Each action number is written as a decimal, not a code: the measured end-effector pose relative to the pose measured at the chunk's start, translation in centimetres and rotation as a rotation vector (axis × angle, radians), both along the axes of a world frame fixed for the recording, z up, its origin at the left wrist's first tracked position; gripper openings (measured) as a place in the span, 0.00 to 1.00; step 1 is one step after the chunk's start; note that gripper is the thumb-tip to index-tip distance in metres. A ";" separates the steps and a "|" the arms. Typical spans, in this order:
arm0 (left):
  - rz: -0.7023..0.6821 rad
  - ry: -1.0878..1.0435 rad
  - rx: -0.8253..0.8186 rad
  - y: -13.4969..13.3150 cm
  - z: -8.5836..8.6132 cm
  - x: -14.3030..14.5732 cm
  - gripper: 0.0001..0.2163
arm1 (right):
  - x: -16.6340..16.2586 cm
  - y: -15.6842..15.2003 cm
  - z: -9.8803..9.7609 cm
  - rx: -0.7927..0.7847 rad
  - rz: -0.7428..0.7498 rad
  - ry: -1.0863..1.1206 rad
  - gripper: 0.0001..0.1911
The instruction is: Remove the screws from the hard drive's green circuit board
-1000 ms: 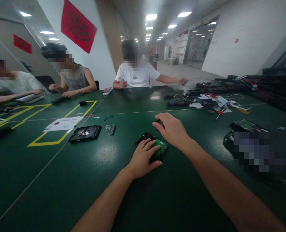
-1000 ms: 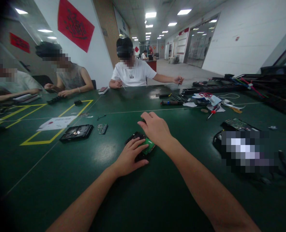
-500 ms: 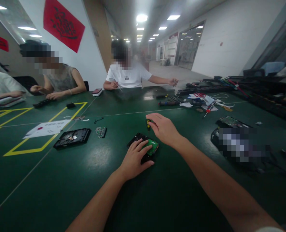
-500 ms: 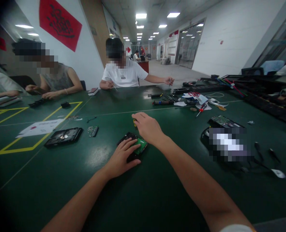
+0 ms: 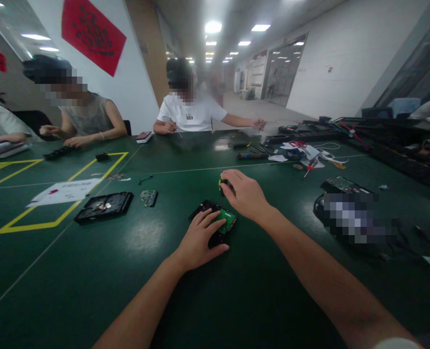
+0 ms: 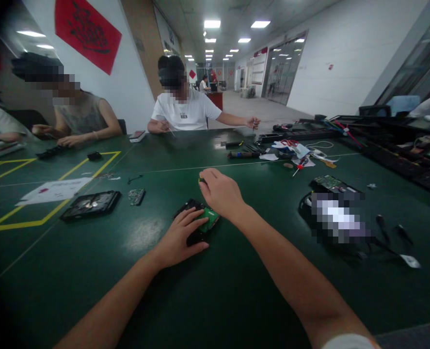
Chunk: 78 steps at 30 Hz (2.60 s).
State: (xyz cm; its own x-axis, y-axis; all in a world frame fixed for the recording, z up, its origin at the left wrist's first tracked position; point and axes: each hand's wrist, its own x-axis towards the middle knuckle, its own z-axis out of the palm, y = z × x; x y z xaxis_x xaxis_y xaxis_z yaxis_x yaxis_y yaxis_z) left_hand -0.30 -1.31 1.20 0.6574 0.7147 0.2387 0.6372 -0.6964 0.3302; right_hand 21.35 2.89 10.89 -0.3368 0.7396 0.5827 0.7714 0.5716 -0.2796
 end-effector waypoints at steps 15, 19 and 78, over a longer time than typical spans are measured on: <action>0.004 -0.020 -0.013 -0.2 0.4 0.0 0.35 | 0.2 0.4 0.1 0.056 -0.172 -0.039 0.10; 0.004 -0.030 -0.015 -0.2 0.4 0.0 0.35 | 0.2 0.3 0.2 0.051 -0.078 0.030 0.06; 0.014 -0.052 -0.037 -0.2 0.6 0.0 0.34 | -0.4 0.6 -0.7 0.064 -0.032 0.175 0.10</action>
